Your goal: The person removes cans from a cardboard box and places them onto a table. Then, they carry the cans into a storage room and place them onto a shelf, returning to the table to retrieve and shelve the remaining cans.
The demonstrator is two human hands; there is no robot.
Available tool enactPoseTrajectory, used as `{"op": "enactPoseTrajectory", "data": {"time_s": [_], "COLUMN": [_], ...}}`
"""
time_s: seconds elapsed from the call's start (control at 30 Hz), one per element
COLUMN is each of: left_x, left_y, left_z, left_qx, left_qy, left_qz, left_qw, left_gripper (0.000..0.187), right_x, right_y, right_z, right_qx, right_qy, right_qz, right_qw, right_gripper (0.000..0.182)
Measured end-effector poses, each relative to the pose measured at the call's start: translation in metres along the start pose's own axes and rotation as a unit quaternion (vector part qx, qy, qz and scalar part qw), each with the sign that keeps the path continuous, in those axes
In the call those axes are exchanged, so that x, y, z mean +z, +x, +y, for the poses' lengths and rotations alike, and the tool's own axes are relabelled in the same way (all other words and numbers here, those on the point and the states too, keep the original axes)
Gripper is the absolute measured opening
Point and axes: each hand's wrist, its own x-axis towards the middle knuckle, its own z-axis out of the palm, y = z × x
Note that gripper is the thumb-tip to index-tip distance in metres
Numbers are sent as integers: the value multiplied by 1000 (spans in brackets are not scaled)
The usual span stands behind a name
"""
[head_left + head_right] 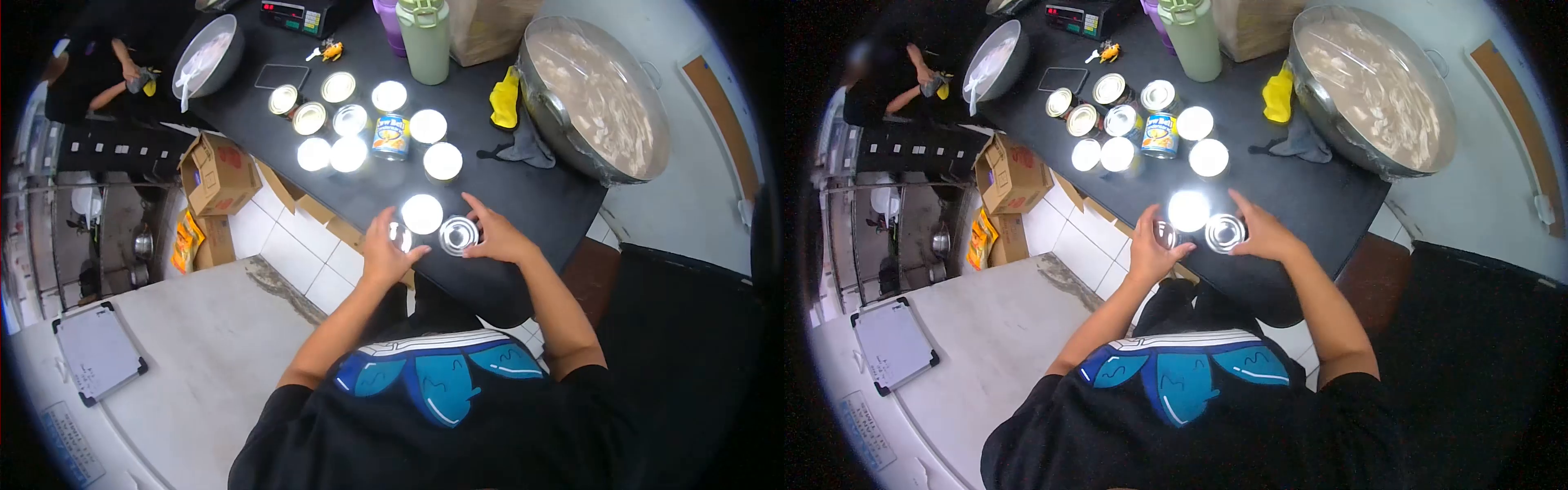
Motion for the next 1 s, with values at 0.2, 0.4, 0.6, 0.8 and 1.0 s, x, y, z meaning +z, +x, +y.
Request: {"op": "enactPoseTrajectory", "data": {"time_s": [0.2, 0.4, 0.6, 0.8, 1.0], "left_x": [27, 10, 33, 30, -33], "left_y": [-7, 76, 91, 34, -111], "left_z": [-45, -88, -82, -61, -67], "left_qx": [141, 286, 369, 214, -49], "left_qy": [-278, -118, -163, -390, -497], "left_qz": [-96, -242, -292, -209, -165], "left_qw": [946, 920, 867, 871, 851], "left_gripper": [120, 96, 84, 95, 97], "right_x": [-14, -17, -4, 18, 107], "right_y": [20, 54, 71, 54, -1], "right_z": [41, 54, 56, 51, -17], "right_qx": [-130, -261, -242, -232, -68], "right_qy": [-30, -161, -131, 196, 419], "right_qz": [-111, -82, -111, -122, -266], "right_qw": [985, 948, 955, 945, 866], "right_gripper": [102, 74, 74, 113, 103]}}
